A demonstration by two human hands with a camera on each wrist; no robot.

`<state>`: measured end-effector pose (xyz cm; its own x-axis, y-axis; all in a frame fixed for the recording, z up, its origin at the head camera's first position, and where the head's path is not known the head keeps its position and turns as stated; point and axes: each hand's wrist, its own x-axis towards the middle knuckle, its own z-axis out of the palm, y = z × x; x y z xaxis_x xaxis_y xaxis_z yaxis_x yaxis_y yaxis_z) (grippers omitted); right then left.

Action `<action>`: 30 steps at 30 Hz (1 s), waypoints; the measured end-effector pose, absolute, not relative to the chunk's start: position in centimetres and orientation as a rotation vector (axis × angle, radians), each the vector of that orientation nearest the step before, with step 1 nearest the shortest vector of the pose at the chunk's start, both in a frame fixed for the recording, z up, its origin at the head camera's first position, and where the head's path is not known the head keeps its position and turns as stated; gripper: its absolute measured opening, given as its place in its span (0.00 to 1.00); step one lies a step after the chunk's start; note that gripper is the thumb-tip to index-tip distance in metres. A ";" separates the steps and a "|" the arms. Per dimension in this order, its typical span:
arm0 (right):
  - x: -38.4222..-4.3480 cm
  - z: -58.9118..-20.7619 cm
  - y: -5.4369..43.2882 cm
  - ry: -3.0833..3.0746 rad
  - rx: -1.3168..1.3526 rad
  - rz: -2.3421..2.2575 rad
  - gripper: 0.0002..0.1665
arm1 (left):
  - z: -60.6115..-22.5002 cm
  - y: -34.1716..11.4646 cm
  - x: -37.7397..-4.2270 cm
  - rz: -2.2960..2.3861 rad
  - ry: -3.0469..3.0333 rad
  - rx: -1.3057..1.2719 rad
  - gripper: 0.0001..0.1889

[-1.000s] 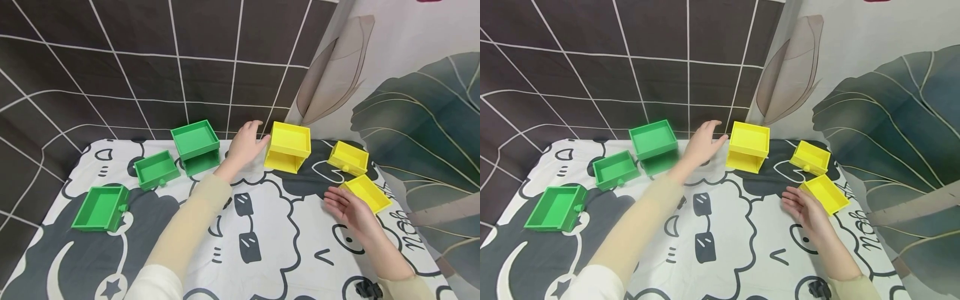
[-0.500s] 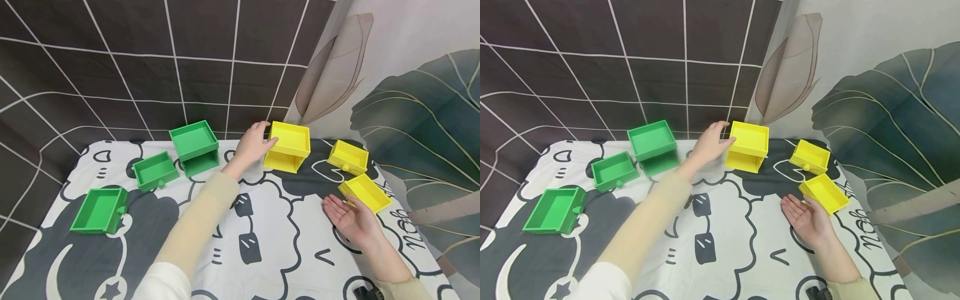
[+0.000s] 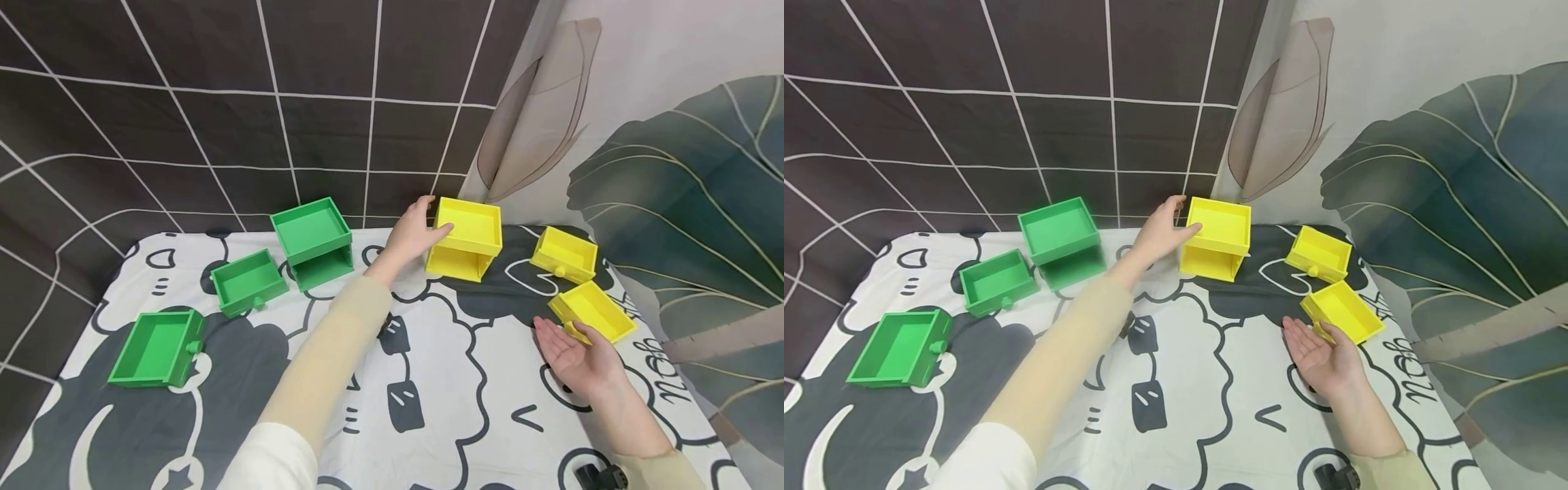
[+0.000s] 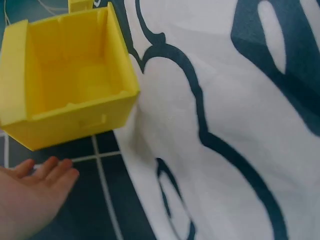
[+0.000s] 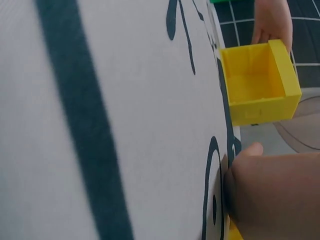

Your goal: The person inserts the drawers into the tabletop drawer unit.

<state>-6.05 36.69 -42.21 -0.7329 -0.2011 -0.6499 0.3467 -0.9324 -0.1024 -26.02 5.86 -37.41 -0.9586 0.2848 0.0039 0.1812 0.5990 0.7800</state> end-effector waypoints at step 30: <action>-7.5 -42.2 35.1 0.078 1.346 -2.852 0.21 | -39.5 5.7 -27.4 1.803 2.199 0.323 0.39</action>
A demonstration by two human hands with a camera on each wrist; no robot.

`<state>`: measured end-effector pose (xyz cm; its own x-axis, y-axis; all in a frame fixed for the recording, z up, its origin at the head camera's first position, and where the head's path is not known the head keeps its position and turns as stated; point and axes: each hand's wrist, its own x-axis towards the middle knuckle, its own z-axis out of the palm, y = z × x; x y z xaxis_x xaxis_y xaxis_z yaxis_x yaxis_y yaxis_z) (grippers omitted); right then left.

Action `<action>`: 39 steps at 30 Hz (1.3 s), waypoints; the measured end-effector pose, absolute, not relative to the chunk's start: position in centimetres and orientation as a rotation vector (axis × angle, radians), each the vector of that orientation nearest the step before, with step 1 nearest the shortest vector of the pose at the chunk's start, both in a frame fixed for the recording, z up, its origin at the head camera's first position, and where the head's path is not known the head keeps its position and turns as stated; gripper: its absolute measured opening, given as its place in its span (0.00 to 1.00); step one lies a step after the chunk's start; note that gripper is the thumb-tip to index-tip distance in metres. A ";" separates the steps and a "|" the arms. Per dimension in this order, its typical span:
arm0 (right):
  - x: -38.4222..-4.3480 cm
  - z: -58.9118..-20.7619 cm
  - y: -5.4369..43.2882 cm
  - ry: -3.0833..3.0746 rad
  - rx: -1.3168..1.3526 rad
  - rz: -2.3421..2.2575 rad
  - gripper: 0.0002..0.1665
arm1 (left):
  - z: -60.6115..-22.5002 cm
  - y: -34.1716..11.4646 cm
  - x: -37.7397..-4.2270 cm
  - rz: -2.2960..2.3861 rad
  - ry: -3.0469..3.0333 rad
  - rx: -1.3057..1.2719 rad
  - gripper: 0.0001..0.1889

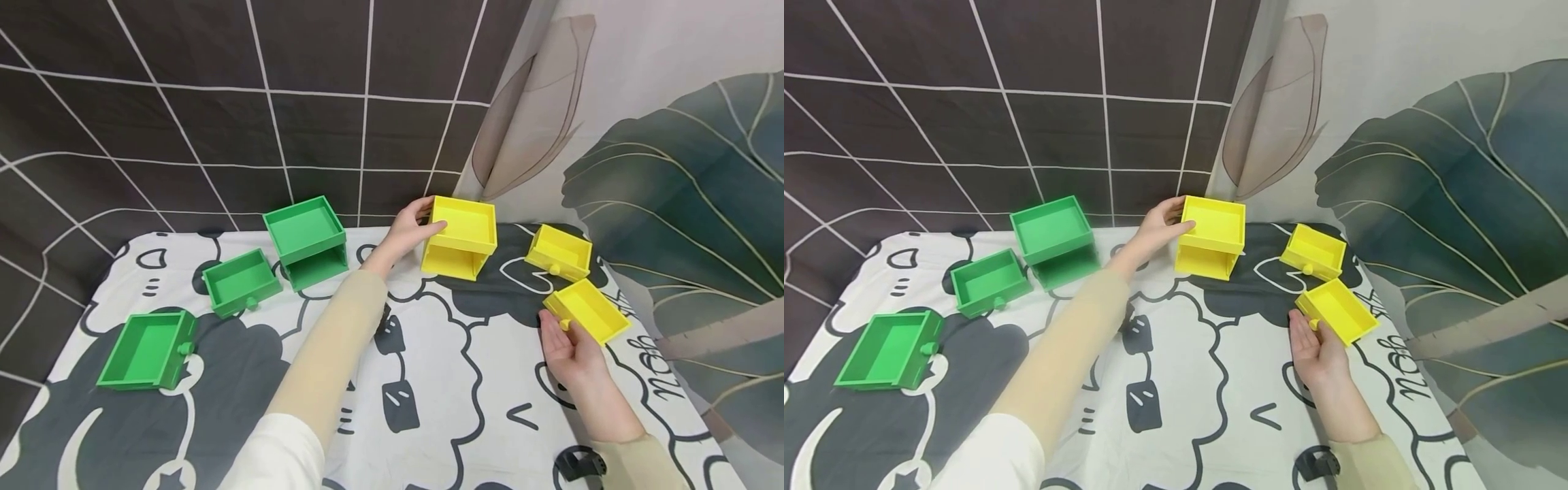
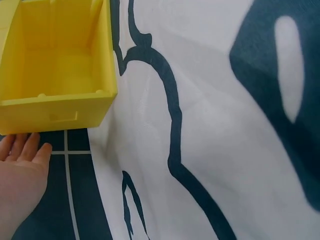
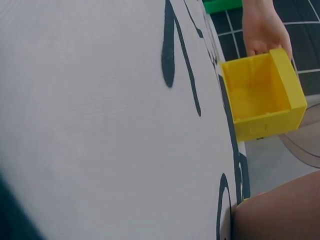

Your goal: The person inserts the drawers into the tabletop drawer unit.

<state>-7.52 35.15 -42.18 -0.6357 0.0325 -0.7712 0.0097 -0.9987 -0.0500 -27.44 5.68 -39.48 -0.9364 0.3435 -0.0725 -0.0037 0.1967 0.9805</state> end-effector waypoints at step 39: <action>-7.5 -42.0 34.9 -0.143 -1.335 2.801 0.19 | -39.6 6.5 -26.0 1.913 2.284 0.291 0.40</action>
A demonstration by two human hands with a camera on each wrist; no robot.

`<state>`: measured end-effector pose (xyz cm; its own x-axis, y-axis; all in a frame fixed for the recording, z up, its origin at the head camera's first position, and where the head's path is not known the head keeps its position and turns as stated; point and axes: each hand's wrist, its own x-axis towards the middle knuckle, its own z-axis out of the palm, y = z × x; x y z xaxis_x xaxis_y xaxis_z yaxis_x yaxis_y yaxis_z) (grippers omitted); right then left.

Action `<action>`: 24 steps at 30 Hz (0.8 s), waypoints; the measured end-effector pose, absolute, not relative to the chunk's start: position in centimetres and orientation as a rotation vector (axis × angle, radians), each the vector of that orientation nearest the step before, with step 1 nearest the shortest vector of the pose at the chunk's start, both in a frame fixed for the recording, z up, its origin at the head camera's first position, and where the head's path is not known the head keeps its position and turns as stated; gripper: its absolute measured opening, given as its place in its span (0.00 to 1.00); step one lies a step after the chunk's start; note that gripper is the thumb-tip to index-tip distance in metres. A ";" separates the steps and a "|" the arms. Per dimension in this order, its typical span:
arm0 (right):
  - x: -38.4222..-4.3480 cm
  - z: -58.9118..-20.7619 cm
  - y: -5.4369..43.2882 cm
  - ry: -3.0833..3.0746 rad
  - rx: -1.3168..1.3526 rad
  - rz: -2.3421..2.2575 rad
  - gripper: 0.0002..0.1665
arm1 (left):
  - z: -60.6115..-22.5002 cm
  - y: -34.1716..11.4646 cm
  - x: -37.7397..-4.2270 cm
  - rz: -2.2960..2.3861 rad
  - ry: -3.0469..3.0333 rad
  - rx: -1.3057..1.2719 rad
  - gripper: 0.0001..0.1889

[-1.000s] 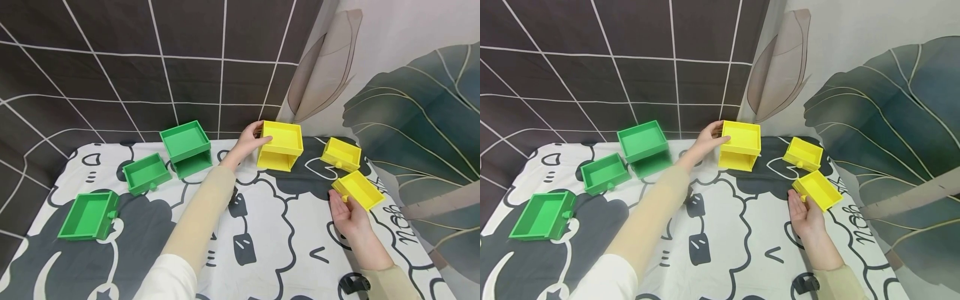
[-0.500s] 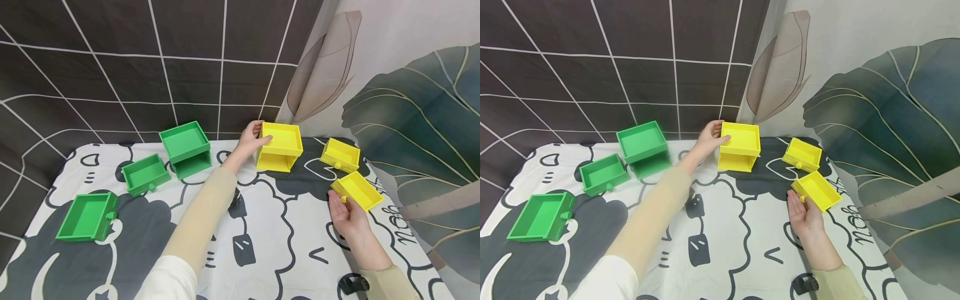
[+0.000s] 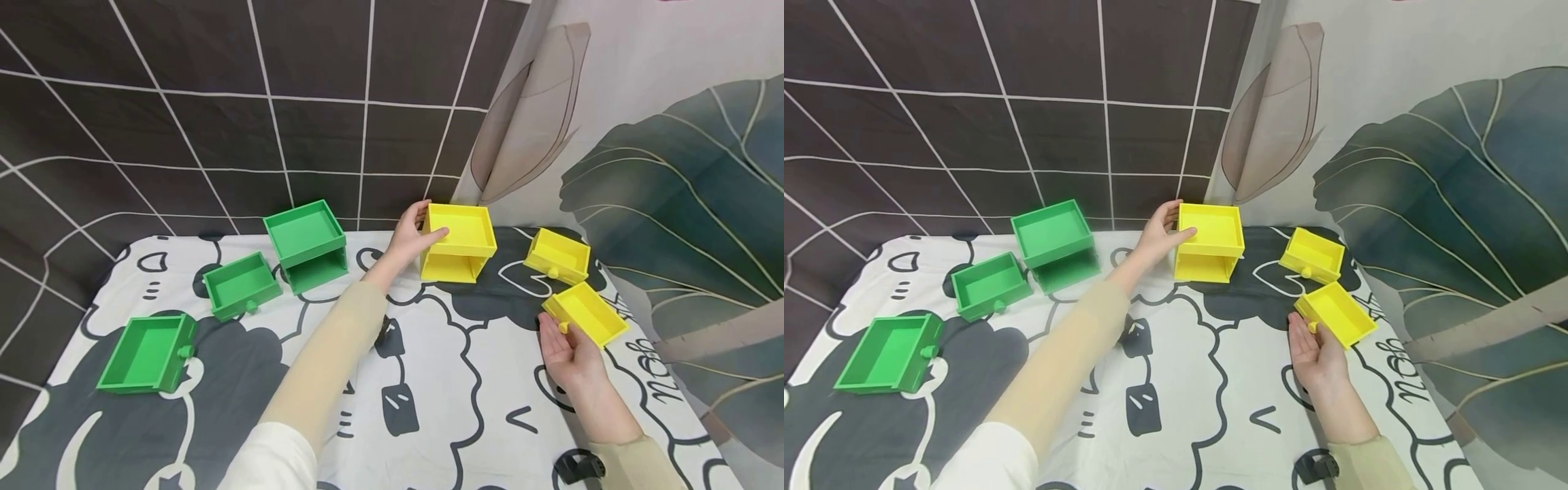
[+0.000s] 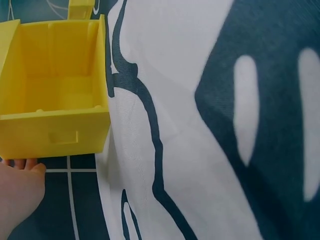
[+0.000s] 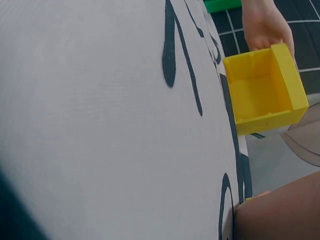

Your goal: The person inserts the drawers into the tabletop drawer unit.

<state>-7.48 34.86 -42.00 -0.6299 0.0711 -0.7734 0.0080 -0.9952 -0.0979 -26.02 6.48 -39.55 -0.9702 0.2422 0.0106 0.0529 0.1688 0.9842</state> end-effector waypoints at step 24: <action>-5.9 -41.1 36.2 -0.237 -1.379 2.889 0.11 | -40.7 6.7 -26.1 2.133 2.033 0.230 0.38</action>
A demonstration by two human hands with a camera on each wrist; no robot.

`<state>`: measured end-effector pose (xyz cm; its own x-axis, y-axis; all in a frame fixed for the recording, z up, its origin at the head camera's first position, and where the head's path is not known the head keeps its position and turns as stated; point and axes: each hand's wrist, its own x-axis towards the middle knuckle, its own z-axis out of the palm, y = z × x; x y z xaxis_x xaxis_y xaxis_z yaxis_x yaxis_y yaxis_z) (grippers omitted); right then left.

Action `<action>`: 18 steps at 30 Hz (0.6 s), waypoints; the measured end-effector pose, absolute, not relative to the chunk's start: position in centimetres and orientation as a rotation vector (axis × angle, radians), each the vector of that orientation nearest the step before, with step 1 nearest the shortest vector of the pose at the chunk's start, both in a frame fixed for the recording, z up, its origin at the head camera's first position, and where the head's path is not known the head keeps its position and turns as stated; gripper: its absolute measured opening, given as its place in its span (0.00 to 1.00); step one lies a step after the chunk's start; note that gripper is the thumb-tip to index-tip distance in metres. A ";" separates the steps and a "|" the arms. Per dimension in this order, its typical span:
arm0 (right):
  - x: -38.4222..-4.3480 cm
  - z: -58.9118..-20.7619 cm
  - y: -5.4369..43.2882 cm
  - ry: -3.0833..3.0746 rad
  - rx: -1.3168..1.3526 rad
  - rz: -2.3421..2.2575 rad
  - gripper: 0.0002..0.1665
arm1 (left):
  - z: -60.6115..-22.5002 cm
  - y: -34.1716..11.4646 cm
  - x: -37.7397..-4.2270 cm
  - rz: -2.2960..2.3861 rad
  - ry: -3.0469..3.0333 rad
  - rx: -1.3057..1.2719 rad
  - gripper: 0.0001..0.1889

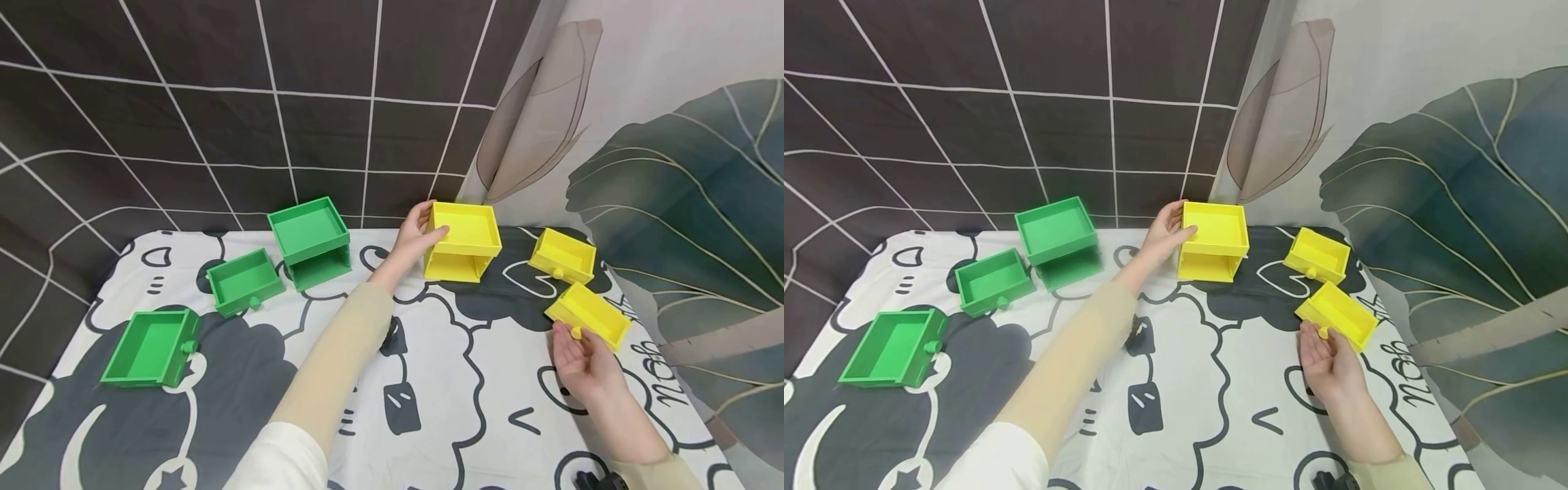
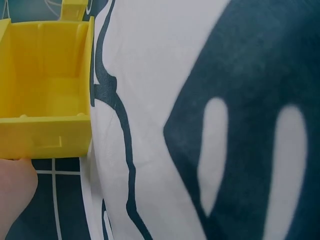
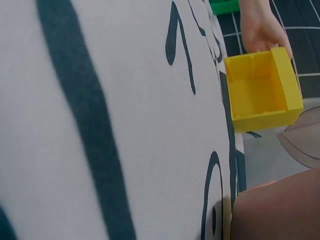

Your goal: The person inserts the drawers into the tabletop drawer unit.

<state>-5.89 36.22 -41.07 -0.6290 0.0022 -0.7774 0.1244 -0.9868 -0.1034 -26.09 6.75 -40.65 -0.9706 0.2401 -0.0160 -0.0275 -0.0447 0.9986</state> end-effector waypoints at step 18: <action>-5.7 -41.0 34.2 0.356 1.166 -2.728 0.18 | -41.2 7.2 -26.1 2.260 1.952 0.222 0.36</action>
